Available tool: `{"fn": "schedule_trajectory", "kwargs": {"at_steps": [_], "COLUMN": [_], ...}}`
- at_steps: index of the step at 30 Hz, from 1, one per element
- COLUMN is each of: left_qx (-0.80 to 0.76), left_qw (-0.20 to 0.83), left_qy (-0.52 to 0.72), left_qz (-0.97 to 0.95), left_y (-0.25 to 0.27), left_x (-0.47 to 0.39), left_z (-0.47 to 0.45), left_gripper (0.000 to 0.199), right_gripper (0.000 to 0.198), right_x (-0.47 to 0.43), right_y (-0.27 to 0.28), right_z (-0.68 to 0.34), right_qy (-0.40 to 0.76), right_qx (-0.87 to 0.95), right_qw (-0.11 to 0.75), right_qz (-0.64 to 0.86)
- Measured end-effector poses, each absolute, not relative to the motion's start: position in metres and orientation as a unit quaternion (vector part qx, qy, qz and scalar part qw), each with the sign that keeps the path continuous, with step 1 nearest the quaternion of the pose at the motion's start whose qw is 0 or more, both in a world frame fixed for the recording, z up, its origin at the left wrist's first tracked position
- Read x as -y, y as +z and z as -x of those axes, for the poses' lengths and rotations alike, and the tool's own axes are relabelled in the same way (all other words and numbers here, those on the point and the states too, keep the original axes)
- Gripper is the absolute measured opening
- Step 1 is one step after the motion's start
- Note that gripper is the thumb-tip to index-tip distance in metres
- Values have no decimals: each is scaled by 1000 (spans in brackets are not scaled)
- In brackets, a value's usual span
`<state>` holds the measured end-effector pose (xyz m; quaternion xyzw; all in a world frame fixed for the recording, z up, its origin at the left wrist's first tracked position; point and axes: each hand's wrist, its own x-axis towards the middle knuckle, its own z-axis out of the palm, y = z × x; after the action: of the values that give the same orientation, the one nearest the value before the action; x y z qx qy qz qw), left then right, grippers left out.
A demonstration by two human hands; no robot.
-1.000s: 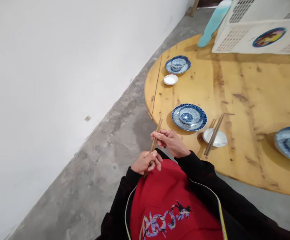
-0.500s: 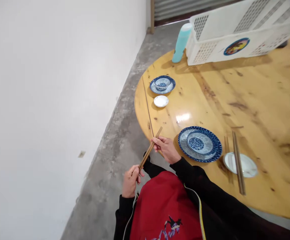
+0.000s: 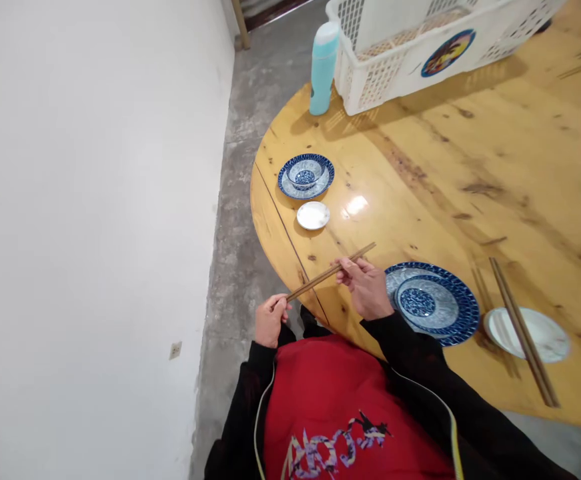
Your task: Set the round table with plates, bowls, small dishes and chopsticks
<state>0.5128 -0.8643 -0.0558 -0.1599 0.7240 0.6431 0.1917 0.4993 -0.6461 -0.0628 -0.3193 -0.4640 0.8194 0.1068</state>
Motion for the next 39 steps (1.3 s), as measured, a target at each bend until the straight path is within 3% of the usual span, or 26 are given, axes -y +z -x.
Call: {"fn": "schedule_trajectory", "kwargs": {"at_steps": [6,13,18,39], "left_qx": [-712,-701,-707,-689], "left_qw": [251,295,329,410], "left_qy": [652,649,626,597], "left_qz": [68,6,-11,1], "left_y": [-62,-71,-79,-107], "left_x": [844,825,820,825], "left_z": [-440,-353,-309,-278], "left_gripper": [30,16,10,10], "right_gripper": [44,25,18,38], "right_x": [625,611,599,591], "right_y": [-72,-73,-74,-109], "right_z": [-482,-415,-360,-307], "right_qy": [807,777,765,748], "right_qx": [403,387,409,507], "right_qw": [212,257,223,136], "right_qz": [376,425,445,407]}}
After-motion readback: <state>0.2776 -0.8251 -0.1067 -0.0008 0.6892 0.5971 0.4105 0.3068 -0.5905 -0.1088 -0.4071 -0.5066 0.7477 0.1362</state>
